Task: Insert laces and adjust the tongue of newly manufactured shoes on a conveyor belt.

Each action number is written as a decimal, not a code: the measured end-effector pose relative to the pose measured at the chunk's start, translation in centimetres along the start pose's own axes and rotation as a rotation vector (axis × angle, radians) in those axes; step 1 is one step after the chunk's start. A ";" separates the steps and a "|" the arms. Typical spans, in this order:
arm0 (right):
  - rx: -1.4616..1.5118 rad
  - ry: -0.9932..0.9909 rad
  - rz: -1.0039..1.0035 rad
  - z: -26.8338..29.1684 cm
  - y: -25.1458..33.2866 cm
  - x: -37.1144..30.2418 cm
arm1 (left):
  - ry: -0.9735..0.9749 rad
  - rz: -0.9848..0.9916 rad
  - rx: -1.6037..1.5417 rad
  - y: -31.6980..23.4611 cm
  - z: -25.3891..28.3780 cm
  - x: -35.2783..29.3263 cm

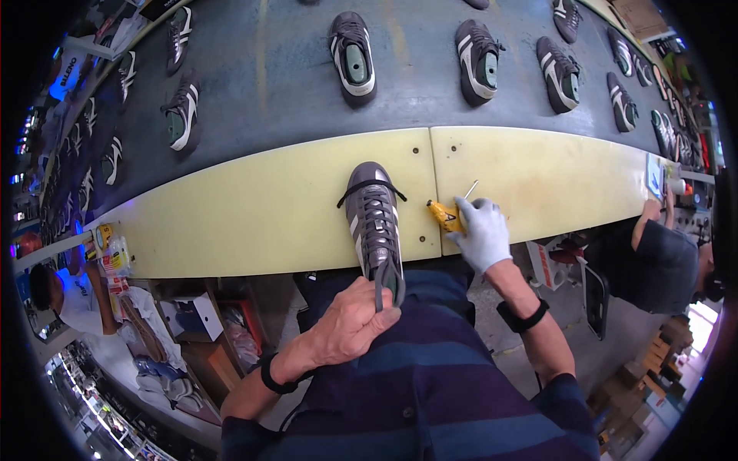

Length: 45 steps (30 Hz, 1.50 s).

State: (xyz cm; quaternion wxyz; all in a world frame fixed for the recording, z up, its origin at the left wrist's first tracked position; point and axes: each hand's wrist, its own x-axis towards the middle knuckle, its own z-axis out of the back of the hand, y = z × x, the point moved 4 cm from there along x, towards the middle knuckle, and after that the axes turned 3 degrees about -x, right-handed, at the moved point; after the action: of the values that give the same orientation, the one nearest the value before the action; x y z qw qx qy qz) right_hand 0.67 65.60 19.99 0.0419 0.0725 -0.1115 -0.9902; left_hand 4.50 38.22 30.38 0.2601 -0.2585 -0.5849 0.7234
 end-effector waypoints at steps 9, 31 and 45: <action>0.710 0.091 0.146 4.4 6.1 0.7 | 0.053 0.005 -0.043 -0.5 0.0 -1.5; 0.385 0.412 0.429 6.0 9.8 -1.8 | 0.009 -0.042 -0.048 -2.3 0.2 -0.4; 0.613 0.421 0.314 5.4 7.9 -3.0 | 0.005 0.006 -0.063 -2.6 -0.1 -0.1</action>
State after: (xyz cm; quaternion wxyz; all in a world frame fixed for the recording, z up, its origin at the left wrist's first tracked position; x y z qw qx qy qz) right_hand 3.32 59.39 27.36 0.1910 0.2650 -0.4004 -0.8561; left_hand 4.82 38.64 32.89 0.2511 -0.2702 -0.6059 0.7049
